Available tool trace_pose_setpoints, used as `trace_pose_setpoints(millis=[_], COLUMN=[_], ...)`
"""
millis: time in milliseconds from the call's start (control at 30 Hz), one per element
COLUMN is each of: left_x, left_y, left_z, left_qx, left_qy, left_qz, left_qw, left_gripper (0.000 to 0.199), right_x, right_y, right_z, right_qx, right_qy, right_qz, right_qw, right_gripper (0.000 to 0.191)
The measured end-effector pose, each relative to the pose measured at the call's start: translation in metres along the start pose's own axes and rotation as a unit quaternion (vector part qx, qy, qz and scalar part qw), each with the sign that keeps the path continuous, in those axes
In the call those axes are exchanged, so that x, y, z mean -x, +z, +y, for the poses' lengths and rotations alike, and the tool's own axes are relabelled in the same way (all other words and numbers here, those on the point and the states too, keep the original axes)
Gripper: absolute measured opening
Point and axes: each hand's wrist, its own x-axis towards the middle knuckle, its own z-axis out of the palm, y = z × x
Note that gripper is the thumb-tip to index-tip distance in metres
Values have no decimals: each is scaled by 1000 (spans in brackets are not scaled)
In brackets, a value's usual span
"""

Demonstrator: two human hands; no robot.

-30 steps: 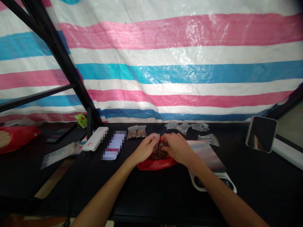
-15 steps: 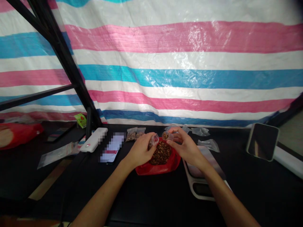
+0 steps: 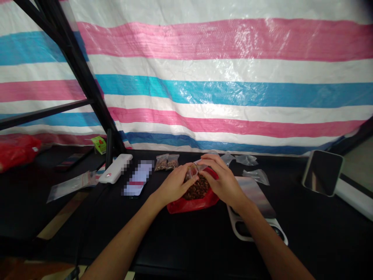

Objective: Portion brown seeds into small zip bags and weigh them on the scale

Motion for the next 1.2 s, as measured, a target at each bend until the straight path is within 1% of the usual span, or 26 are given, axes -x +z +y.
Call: trace_pose_setpoints(millis=[100, 233, 300, 367, 500, 600, 767, 967, 1100, 1200], left_x=[1, 2, 2, 2, 2, 2, 2, 2, 2, 2], left_y=[1, 0, 0, -1, -2, -2, 0, 1, 1, 3], left_z=[-3, -2, 0, 3, 9, 12, 12, 12, 10, 10], left_qx=[-18, -32, -51, -78, -133, -148, -115, -39, -33, -12], left_qy=[6, 25, 24, 17, 15, 13, -3, 12, 21, 16], left_qz=[-6, -1, 7, 13, 18, 29, 33, 36, 52, 42], left_qw=[1000, 999, 998, 997, 991, 988, 993, 999, 998, 999], left_gripper=[51, 51, 50, 47, 32, 29, 33, 39, 46, 48], right_x=[0, 1, 2, 2, 3, 3, 4, 3, 4, 3], right_y=[-2, -3, -2, -1, 3, 6, 11, 12, 10, 10], right_z=[1, 2, 2, 0, -5, -6, -6, -7, -7, -9], right_qx=[12, 31, 30, 25, 27, 30, 28, 14, 15, -6], right_qy=[4, -3, -2, 4, 9, 11, 15, 13, 1, -8], right_qz=[-11, -25, -29, -34, -51, -52, -44, -14, 2, 20], right_qw=[1000, 999, 999, 999, 998, 998, 998, 1000, 1000, 1000], right_gripper=[31, 32, 33, 35, 37, 34, 27, 24, 19, 21])
